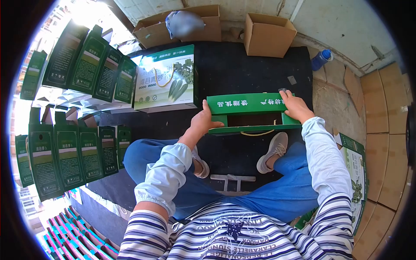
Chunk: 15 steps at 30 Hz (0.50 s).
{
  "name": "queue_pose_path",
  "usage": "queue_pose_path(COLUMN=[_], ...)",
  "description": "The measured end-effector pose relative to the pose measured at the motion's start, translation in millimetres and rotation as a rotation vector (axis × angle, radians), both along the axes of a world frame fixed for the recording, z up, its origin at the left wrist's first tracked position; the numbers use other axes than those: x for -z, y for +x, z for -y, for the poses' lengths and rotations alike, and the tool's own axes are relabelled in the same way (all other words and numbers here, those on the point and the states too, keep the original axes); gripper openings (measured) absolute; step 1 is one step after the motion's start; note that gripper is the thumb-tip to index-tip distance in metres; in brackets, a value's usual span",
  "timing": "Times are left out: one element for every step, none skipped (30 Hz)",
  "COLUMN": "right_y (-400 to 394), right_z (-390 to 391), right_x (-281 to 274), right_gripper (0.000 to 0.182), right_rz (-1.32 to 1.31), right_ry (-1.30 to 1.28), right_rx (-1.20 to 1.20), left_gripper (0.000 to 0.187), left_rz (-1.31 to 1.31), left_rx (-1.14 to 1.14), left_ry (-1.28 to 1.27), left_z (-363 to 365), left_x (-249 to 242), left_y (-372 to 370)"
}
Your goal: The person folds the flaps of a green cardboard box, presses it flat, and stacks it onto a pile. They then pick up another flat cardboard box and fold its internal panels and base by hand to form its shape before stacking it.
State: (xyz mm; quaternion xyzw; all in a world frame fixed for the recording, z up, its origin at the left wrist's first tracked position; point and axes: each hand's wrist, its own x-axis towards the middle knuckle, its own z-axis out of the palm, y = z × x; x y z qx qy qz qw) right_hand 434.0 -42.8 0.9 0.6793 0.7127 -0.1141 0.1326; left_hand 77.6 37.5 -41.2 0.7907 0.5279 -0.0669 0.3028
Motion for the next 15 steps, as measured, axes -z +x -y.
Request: queue_pose_path(right_y=[-1.1, -2.1, -1.8, -2.1, -2.8, -3.3, -3.2, -0.5, 3.0, 7.2, 9.6, 9.2, 7.7, 7.8, 9.9], right_z=[0.1, 0.7, 1.3, 1.2, -0.2, -1.0, 0.4, 1.7, 1.4, 0.5, 0.8, 1.3, 2.4, 4.2, 4.8], right_x=[-0.9, -1.8, -1.8, -1.8, -1.7, -0.8, 0.3, -0.5, -6.6, -13.3, -18.1, -23.1, -28.5, -31.0, -29.8], right_gripper=[0.079, 0.079, 0.079, 0.079, 0.078, 0.08, 0.081, 0.082, 0.085, 0.087, 0.089, 0.091, 0.094, 0.097, 0.099], right_rz=[0.001, 0.002, 0.001, 0.0, 0.0, -0.012, -0.021, -0.028, -0.053, -0.079, -0.109, -0.086, -0.064, -0.041, -0.044], right_ry=[0.001, 0.001, -0.004, -0.01, -0.014, -0.012, -0.012, -0.009, -0.03, -0.051, -0.074, -0.092, -0.109, -0.128, -0.119], right_rx=[0.001, 0.001, 0.006, 0.008, 0.008, 0.013, 0.024, 0.037, 0.024, 0.01, -0.005, 0.023, 0.053, 0.086, 0.087], left_gripper=[0.123, 0.123, 0.122, 0.121, 0.122, 0.122, 0.123, 0.122, 0.122, 0.121, 0.118, 0.116, 0.114, 0.113, 0.108], left_rz=[0.003, -0.005, -0.013, -0.022, -0.04, -0.058, -0.072, -0.064, -0.055, -0.047, -0.062, -0.048, -0.034, -0.02, -0.009], left_rx=[-0.005, -0.002, -0.002, -0.007, -0.008, -0.004, 0.005, 0.006, 0.004, 0.001, 0.01, -0.003, -0.014, -0.022, -0.031], left_ry=[0.001, 0.009, 0.016, 0.023, 0.051, 0.08, 0.106, 0.105, 0.105, 0.106, 0.099, 0.071, 0.042, 0.012, 0.022], left_z=[0.5, 0.7, 0.8, 1.8, 2.6, 3.1, 4.2, 5.1, 5.4, 5.3, 5.5, 4.3, 2.8, 1.6, -0.4], left_x=[0.0, 0.4, 0.9, 1.7, 2.2, 3.5, 5.1, 6.1, 5.7, 5.4, 5.6, 3.3, 1.0, -1.3, -2.7], left_y=[0.4, 1.3, 1.7, 0.9, -0.4, -0.4, 1.6, 2.8, 1.7, 0.7, -0.2, -1.3, -2.2, -1.8, -0.5])
